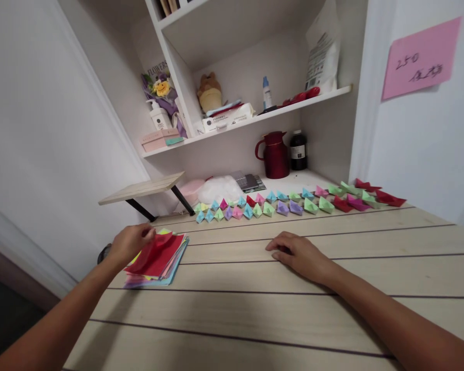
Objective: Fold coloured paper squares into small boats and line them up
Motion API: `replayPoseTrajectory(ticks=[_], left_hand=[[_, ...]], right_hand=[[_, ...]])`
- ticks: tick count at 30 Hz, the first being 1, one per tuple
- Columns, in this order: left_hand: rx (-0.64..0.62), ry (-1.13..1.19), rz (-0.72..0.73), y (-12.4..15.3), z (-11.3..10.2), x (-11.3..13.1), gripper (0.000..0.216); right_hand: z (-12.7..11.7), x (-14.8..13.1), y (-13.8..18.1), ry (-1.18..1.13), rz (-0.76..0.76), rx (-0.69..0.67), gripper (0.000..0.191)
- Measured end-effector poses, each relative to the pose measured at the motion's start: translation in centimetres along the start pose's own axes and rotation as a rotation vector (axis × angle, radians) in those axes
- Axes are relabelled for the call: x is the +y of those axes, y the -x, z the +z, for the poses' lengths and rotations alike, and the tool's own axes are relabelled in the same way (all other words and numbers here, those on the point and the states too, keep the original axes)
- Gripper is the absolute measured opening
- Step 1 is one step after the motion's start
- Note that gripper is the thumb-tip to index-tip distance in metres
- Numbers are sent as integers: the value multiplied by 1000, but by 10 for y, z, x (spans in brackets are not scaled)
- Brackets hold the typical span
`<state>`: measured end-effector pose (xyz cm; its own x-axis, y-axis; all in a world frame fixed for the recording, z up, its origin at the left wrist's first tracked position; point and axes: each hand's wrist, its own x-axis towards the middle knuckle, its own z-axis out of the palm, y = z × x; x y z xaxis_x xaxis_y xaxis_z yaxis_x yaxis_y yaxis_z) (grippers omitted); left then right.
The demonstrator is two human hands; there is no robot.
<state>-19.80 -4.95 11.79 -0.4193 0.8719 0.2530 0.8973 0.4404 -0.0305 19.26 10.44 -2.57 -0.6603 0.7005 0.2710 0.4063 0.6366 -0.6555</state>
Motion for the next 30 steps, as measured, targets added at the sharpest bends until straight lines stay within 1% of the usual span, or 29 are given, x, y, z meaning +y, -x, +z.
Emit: replayPoseTrajectory(ticks=[3,5,8,10,12,14,16,20,24,30], left_hand=[[19,64,97,0,-11,10,26],[7,124,163,0,-12,11,30],[-37,210,247,0,-4,1,37],[-65,249,274,3,6,-9,44],[-96,280,284,7,16,-16,46],[-102,309,248,13,25,-18,53],[-108,345,192,17,34,-14,65],[-219,431,133,20,46,-2,80],[-270,498,58,17,50,3,80],[-294,540,-57,17,43,2,75]], right_hand=[[-2,0,0,-20,-2,-6,26],[-3,0,1,-29,-2,-11,26],[-6,1,3,-47,-2,-21,26],[-7,1,3,-59,-1,-26,26],[-7,1,3,-59,-3,-27,25],[-6,1,3,-50,-5,-22,25],[-5,2,2,-40,-5,-14,25],[-3,2,2,-29,-10,-17,25],[-4,2,3,-29,-19,-31,25],[-4,3,2,-29,-5,-35,26]])
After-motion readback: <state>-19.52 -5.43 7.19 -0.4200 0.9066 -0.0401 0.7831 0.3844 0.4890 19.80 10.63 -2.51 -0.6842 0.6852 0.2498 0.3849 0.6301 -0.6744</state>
